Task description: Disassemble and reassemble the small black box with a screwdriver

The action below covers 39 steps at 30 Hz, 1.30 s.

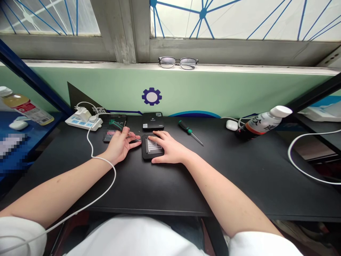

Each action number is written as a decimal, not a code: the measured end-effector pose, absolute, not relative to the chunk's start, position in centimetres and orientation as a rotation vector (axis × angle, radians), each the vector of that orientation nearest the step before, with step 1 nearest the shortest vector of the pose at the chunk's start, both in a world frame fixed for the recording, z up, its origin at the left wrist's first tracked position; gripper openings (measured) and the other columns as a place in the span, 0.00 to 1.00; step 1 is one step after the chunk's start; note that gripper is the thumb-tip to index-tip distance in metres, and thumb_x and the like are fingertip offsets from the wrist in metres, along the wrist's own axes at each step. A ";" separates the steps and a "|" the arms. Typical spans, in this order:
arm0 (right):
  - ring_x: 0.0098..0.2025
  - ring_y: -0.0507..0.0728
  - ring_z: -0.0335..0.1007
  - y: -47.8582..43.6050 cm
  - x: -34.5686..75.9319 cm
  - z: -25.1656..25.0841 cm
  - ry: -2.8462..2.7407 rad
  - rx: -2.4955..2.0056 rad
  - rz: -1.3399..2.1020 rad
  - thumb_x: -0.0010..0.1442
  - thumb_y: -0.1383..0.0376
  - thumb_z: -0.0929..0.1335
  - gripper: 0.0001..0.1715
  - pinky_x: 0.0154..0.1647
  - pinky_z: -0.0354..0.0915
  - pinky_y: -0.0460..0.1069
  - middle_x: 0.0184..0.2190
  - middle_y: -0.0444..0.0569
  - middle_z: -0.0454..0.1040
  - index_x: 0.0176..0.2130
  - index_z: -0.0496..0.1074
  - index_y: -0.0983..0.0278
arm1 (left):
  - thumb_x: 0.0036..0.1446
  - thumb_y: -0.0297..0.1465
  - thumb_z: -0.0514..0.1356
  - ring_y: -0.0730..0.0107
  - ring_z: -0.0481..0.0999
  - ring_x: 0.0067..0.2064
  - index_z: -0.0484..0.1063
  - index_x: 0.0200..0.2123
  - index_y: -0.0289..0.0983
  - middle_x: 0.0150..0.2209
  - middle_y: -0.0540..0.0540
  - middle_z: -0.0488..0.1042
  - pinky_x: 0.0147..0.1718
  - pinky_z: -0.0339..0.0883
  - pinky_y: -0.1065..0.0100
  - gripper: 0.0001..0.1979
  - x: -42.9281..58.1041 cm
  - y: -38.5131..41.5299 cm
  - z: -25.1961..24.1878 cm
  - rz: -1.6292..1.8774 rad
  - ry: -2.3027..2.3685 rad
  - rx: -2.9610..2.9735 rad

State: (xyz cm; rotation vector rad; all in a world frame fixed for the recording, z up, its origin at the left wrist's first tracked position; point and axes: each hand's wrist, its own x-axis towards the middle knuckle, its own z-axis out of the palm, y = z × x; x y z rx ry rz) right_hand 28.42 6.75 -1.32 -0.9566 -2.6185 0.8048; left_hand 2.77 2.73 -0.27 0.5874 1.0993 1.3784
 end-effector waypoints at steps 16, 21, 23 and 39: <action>0.81 0.77 0.44 6.6 28.3 -1.1 -2.600 -0.963 0.813 0.54 0.42 0.80 0.60 0.76 0.56 0.78 0.80 0.61 0.53 0.76 0.61 0.53 | 0.67 0.46 0.69 0.63 0.85 0.38 0.63 0.40 0.41 0.31 0.54 0.76 0.55 0.78 0.40 0.20 2.6 2.4 -0.5 1.314 1.112 0.563; 0.81 0.78 0.45 6.7 28.4 -1.2 -2.601 -0.933 0.804 0.55 0.41 0.80 0.60 0.75 0.57 0.78 0.79 0.61 0.54 0.76 0.61 0.52 | 0.67 0.46 0.70 0.63 0.85 0.37 0.64 0.40 0.41 0.30 0.55 0.76 0.55 0.77 0.41 0.20 2.6 2.3 -0.5 1.294 1.121 0.561; 0.81 0.78 0.45 6.7 28.4 -1.2 -2.598 -0.930 0.807 0.54 0.41 0.80 0.60 0.75 0.57 0.78 0.79 0.60 0.54 0.76 0.61 0.51 | 0.68 0.46 0.69 0.63 0.85 0.37 0.64 0.40 0.41 0.30 0.55 0.76 0.55 0.77 0.41 0.20 2.6 2.3 -0.4 1.288 1.124 0.565; 0.81 0.77 0.43 7.4 28.8 -1.3 -2.541 -1.031 0.778 0.56 0.42 0.79 0.59 0.77 0.54 0.79 0.79 0.61 0.54 0.76 0.60 0.53 | 0.66 0.46 0.71 0.62 0.84 0.35 0.66 0.41 0.41 0.29 0.53 0.76 0.49 0.80 0.49 0.20 3.7 0.9 -0.8 1.221 1.061 0.649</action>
